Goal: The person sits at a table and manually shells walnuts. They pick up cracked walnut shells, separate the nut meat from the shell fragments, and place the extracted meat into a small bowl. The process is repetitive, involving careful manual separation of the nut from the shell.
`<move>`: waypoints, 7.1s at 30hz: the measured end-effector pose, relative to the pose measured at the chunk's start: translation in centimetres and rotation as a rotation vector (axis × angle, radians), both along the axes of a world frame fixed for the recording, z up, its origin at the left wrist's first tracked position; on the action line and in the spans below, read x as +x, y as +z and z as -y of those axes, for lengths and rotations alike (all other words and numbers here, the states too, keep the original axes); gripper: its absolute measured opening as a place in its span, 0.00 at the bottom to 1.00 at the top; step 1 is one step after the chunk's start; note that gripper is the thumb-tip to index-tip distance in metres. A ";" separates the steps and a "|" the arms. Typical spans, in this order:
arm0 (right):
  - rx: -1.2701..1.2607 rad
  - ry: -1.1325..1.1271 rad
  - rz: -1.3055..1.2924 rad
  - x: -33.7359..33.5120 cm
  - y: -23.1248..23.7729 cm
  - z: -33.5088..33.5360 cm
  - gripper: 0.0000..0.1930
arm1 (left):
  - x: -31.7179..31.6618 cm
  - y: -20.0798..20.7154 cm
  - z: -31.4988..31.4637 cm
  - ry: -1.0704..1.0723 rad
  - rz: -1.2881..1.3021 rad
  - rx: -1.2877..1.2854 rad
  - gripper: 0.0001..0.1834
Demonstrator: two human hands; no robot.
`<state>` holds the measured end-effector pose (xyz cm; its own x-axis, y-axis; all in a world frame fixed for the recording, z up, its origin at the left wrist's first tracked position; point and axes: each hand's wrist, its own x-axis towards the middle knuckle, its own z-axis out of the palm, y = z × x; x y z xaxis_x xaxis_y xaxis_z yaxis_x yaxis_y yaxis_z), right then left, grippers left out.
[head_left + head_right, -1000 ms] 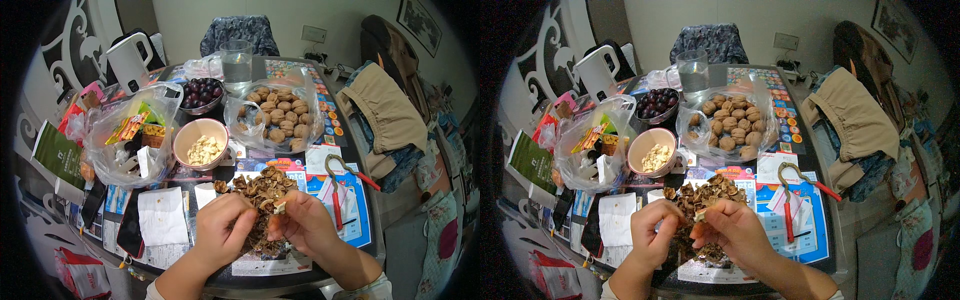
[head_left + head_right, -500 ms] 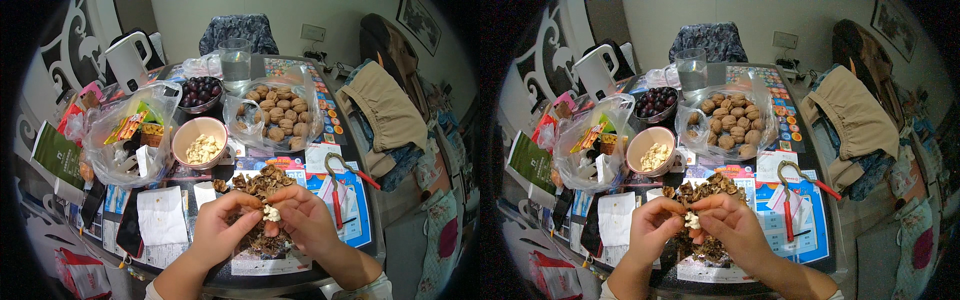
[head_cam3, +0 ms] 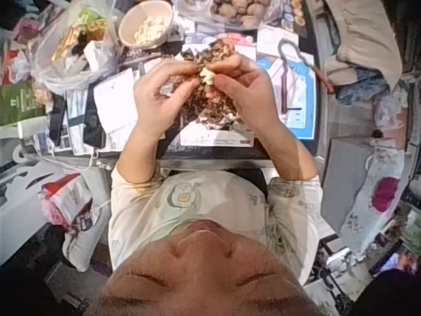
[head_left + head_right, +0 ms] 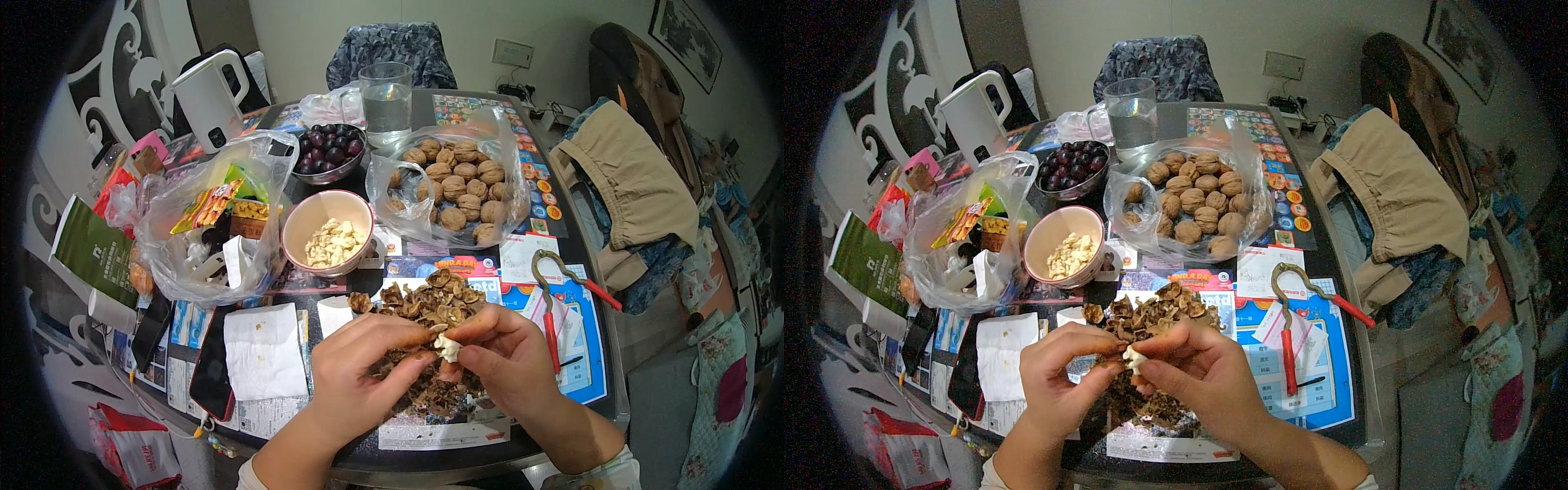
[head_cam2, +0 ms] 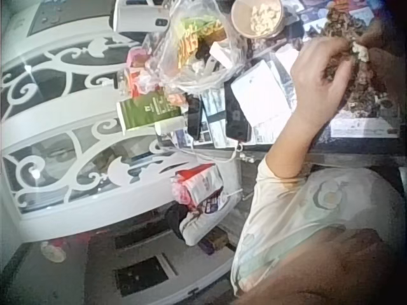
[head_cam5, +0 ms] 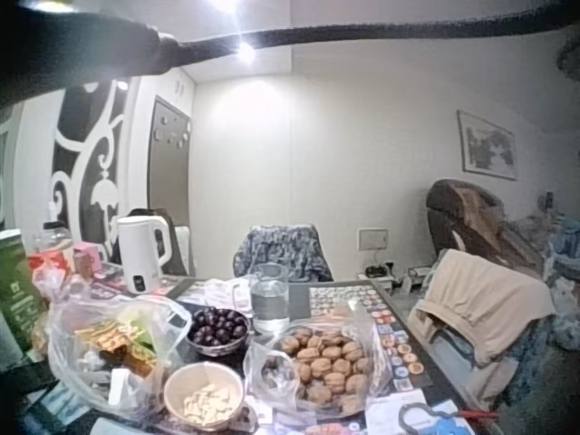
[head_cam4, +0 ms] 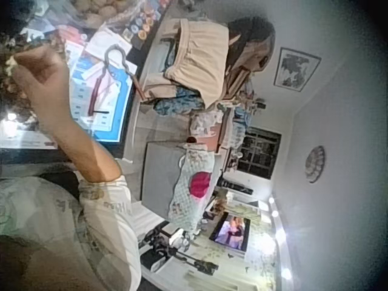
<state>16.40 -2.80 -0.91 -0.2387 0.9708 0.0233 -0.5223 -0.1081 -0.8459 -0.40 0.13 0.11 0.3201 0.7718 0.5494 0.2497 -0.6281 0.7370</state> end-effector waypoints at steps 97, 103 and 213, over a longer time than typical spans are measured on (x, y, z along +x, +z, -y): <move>0.368 -0.286 0.471 -1.0 -0.5 0.2 0.09 | 0.2 -0.4 0.0 0.070 -0.091 0.024 0.08; 0.434 -0.308 0.621 -0.9 -0.8 0.0 0.09 | 0.4 -0.6 0.1 0.152 -0.212 0.210 0.08; -0.005 -0.048 0.144 -0.5 -0.1 -0.1 0.09 | 0.3 -0.7 -0.1 0.153 -0.160 0.289 0.10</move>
